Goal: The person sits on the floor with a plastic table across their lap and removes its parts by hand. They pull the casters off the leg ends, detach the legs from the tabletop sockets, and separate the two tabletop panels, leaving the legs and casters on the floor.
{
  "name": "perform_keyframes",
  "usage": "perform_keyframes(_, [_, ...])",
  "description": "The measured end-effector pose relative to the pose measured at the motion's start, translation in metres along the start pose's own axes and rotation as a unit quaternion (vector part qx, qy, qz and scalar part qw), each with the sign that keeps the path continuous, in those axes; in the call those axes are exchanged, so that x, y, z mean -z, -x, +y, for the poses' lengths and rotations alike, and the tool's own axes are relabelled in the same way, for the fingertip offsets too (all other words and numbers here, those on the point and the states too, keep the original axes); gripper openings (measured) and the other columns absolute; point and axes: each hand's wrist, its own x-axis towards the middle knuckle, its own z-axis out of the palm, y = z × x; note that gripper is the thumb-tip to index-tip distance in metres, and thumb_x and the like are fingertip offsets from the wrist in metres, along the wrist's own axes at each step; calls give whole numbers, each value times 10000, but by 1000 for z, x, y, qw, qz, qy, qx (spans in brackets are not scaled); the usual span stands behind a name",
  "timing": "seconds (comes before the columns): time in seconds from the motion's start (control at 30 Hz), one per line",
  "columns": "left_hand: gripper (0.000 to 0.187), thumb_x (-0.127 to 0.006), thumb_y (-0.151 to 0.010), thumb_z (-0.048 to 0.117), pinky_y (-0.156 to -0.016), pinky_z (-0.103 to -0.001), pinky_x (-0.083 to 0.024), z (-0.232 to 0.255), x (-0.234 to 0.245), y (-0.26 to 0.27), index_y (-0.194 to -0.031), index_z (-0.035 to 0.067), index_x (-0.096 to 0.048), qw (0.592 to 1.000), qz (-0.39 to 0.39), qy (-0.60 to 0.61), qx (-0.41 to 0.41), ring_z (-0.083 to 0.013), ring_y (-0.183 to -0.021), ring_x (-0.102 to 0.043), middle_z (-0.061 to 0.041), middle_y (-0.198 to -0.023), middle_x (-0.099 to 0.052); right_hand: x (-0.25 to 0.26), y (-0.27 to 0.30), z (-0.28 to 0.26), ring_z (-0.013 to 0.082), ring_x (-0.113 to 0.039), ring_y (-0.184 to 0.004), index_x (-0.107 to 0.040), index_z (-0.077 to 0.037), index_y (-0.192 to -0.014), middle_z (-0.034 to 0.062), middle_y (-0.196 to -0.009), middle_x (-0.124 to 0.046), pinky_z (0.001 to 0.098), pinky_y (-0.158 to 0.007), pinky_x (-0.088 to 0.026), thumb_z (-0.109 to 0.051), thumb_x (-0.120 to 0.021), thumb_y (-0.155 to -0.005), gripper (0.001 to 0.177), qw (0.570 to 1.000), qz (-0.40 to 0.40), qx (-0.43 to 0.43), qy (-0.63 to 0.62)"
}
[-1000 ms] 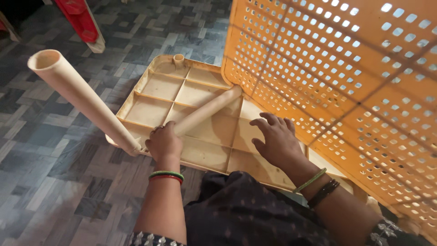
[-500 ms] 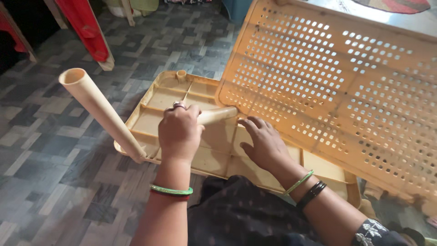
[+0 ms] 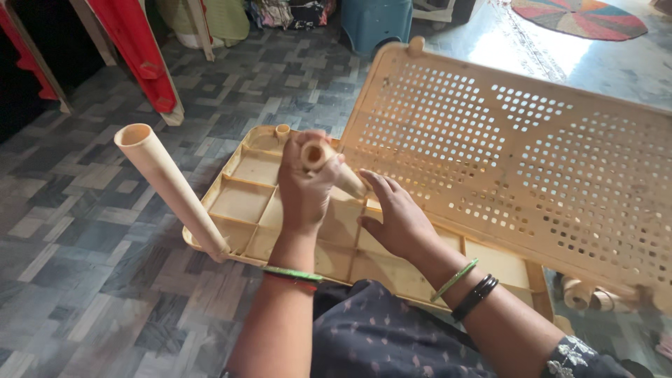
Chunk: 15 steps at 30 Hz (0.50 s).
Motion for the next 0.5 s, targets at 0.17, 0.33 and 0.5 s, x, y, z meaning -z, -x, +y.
perform_keyframes(0.17, [431, -650, -906, -51, -899, -286, -595, -14, -29, -23, -1319, 31, -558, 999, -11, -8, 34, -124, -968, -670, -53, -1161, -624, -2, -16, 7, 379, -484, -1347, -324, -135, -1534, 216, -1493, -454, 468, -1060, -447, -221, -844, -764, 933, 997, 47, -11, -56])
perform_keyframes(0.33, [515, -646, -939, -75, -977, -262, -546, -38, -45, -49, -1423, 25, -501, 1000, -24, -6, -2, -118, -1091, -612, -58, -1243, -590, -2, -46, 22, 306, -621, -1237, -336, -185, -1541, 172, -1496, -492, 432, -971, -540, -216, -828, -782, 906, 989, 36, -102, -96])
perform_keyframes(0.5, [549, -637, -973, -67, -989, -246, -527, -60, -43, -73, -1483, 47, -470, 998, -61, 1, 13, -117, -1117, -619, -78, -1253, -612, -16, -81, 54, 290, -619, -1223, -365, -210, -1555, 150, -1492, -528, 409, -928, -576, -151, -789, -797, 870, 980, 32, -103, -169])
